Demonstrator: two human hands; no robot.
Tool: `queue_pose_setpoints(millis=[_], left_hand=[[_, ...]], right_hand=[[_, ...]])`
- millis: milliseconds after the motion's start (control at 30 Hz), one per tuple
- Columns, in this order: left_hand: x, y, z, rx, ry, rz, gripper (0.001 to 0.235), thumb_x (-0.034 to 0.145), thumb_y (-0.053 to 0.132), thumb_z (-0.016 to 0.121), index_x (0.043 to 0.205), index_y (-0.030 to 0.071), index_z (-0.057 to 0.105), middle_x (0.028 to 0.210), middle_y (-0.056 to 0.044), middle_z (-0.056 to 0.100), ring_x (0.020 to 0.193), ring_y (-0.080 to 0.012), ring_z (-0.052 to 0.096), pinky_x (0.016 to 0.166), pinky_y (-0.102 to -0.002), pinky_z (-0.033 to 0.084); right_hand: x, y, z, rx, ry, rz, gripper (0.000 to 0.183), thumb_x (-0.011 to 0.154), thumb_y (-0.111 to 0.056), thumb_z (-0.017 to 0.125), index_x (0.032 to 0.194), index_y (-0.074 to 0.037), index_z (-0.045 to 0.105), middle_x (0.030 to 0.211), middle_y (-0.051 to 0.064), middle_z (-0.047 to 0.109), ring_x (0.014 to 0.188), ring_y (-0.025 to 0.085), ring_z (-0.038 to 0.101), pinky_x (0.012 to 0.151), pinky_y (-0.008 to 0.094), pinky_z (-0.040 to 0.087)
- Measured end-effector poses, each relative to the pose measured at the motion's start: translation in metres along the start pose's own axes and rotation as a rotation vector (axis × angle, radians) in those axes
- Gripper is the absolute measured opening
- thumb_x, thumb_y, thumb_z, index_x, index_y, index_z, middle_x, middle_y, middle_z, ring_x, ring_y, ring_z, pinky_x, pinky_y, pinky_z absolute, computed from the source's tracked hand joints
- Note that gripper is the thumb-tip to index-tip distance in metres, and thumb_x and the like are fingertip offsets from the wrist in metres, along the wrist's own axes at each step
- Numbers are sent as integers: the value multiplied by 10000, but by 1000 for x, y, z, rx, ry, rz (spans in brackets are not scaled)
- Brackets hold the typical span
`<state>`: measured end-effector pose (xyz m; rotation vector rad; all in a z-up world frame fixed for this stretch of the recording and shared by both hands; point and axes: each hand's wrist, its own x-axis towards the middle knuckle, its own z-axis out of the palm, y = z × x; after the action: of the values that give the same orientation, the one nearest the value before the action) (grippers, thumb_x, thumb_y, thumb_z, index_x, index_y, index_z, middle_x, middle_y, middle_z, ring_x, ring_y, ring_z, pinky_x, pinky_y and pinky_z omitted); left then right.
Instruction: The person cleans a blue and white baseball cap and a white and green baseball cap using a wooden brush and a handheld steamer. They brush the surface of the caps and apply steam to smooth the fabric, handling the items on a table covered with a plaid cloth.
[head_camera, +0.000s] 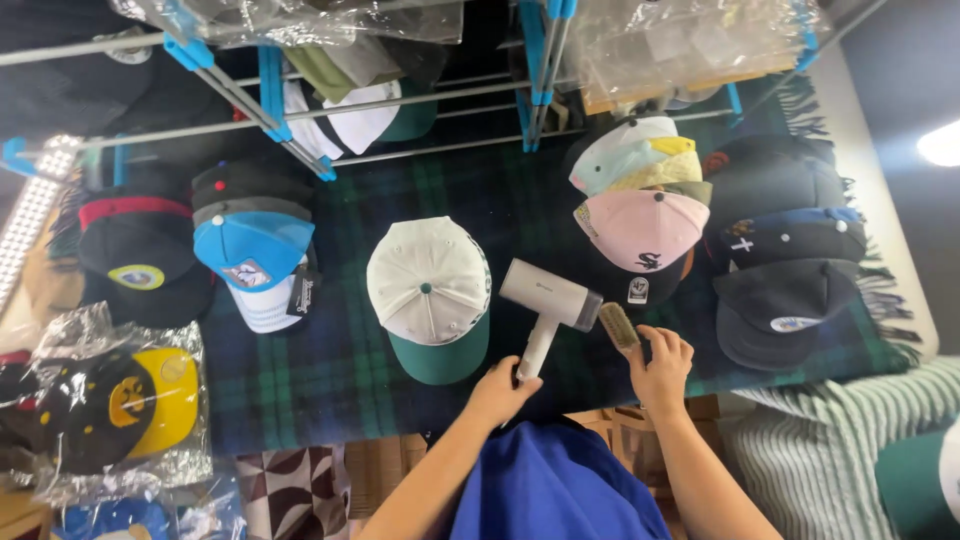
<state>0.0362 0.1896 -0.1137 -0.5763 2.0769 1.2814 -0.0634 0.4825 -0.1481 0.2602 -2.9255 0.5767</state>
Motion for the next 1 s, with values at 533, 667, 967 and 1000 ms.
queue_pose_setpoints(millis=[533,667,967,1000], left_hand=[[-64,117,-35,70,76,63,722,847,605,575,1294,46,667,1139,-182,733,1147,-320,691,944,-422,583],[-83,115,-62,134,230,313,597,986,602,446,1091,78,710,1009,-206,741,1031,-437,688,900,-553,562],[-46,95,-177,340,1238,471,332,947,258,687,1272,193,665,1369,-136,556,1334,-483,484,1023,-647,458],[-35,87,-178,390,1169,391,377,977,372,611,1338,265,631,1416,-128,551,1355,-469,490,1043,-635,453]], right_hand=[[41,-124,3,1275,-653,511,412,921,-221,758,1180,41,574,1045,220,698,933,269,654,776,502,576],[61,-139,-5,1538,-599,318,302,891,-64,674,1148,-3,528,943,187,707,845,281,746,684,414,616],[86,-132,-7,1307,-694,510,330,939,-90,639,1244,-3,547,729,133,576,549,247,605,470,396,529],[84,-130,-14,1312,-704,514,367,926,-62,653,1269,-4,536,720,134,554,529,244,584,447,396,510]])
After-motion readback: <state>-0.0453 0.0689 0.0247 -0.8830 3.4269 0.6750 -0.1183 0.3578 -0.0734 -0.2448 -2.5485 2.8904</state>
